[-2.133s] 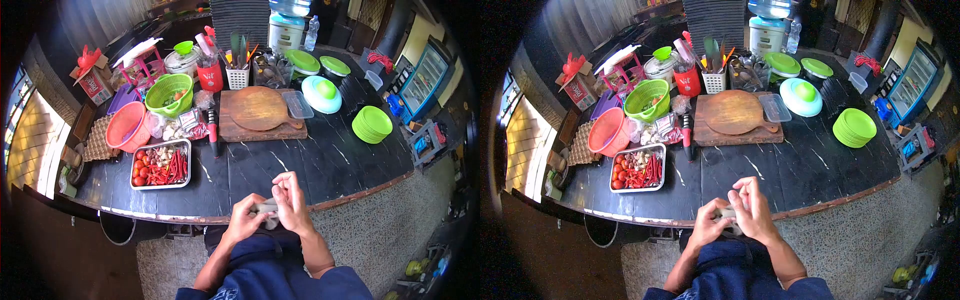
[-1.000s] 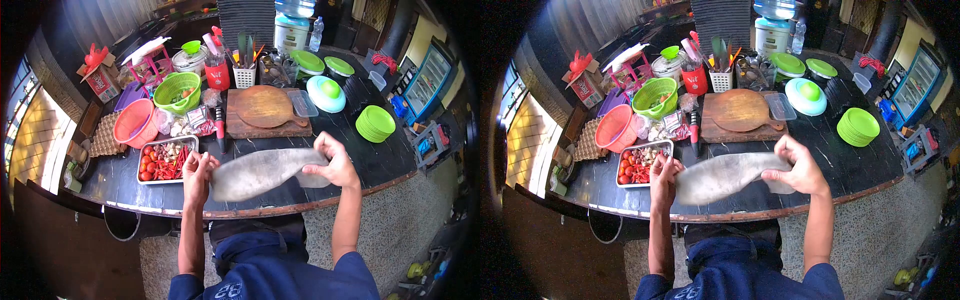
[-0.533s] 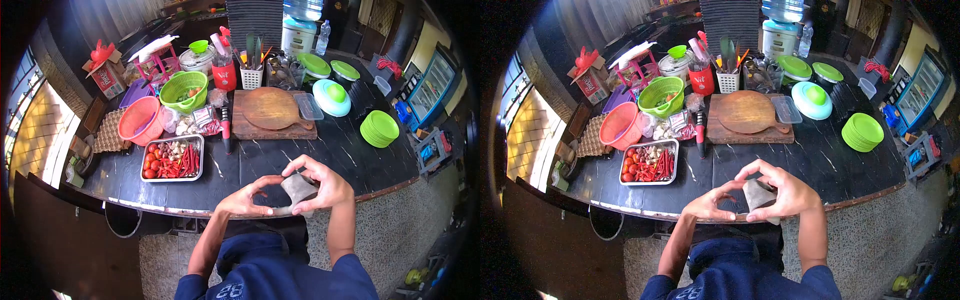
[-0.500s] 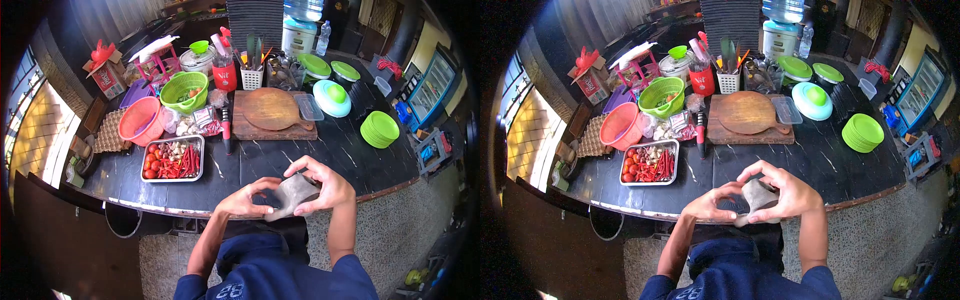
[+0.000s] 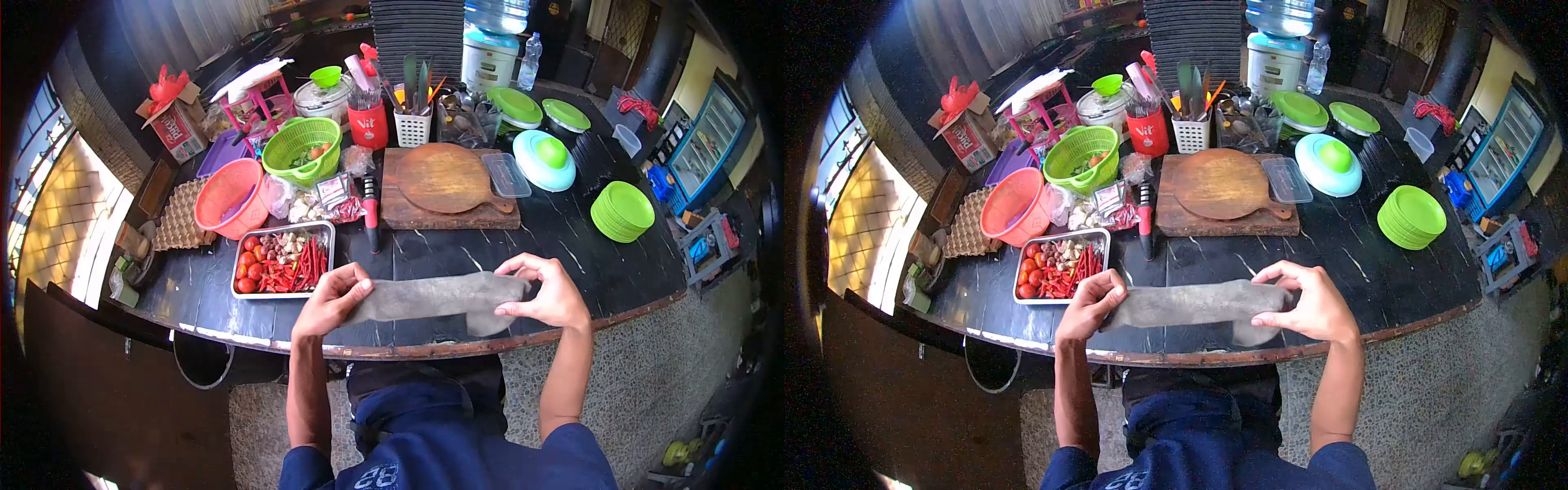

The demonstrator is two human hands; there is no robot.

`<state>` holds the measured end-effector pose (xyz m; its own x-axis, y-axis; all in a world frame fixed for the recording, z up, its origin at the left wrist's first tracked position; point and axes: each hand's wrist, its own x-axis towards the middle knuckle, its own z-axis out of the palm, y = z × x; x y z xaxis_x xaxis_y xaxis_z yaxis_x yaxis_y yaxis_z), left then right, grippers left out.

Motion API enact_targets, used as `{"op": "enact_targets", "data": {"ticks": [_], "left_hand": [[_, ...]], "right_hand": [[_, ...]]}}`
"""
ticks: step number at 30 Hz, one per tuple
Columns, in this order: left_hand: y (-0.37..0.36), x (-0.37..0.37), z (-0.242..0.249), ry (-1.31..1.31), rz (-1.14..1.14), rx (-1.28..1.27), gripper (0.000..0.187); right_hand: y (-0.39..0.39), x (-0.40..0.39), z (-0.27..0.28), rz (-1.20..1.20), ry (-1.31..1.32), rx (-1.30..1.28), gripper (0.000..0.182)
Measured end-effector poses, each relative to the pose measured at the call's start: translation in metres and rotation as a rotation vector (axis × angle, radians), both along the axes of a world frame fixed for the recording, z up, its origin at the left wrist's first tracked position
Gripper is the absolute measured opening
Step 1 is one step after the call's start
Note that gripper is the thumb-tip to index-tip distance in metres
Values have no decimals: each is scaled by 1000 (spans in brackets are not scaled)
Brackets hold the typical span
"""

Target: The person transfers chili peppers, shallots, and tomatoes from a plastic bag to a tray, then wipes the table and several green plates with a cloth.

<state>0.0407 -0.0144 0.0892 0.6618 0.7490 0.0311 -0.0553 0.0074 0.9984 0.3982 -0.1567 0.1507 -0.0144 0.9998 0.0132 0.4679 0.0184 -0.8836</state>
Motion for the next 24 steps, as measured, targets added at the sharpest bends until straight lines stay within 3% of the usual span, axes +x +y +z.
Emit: {"op": "enact_targets", "data": {"ticks": [3,5,6,7,8,9,11,13,15,16,17,19,21,22,23,24], "left_hand": [[5,0,5,-212,36,-34,22],[-4,16,25,-498,180,-392,32],[-19,33,45,-529,360,-482,37],[-27,44,57,-559,541,-565,44],[-8,25,-8,-705,421,-571,57],[-13,23,-24,-707,415,-563,57],[-30,29,-53,-678,449,-651,67],[-53,33,-80,-634,495,-762,77],[-86,29,-100,-578,569,-914,87],[-82,18,-92,-792,227,-1114,98],[-77,13,-92,-720,248,-1111,87],[-64,3,-97,-565,393,-983,68],[-59,-1,-77,-157,459,-919,55],[-57,3,-66,-217,443,-924,41],[-51,3,-71,-217,439,-921,41],[-42,0,-86,-253,363,-830,36]], "right_hand": [[1,3,-8,145,90,162,62],[9,-9,-9,-14,665,431,71],[15,-40,6,-237,921,504,70],[17,-42,-1,-264,1046,387,63],[19,-29,-44,-295,1183,165,65],[16,-19,-85,-319,1310,-61,66],[8,-49,-80,-184,1118,-135,58],[-3,-54,-114,-130,1249,-233,49],[-16,-52,-132,-223,1215,-283,50],[-16,-50,-138,-242,1177,-269,56],[-18,-50,-139,-239,1174,-278,56],[-17,-47,-139,-292,860,-43,63],[-12,-40,-129,-362,821,50,71],[-10,-36,-127,-409,840,67,69],[-9,-31,-124,-456,858,80,68],[-3,-28,-128,-510,770,130,56]]}}
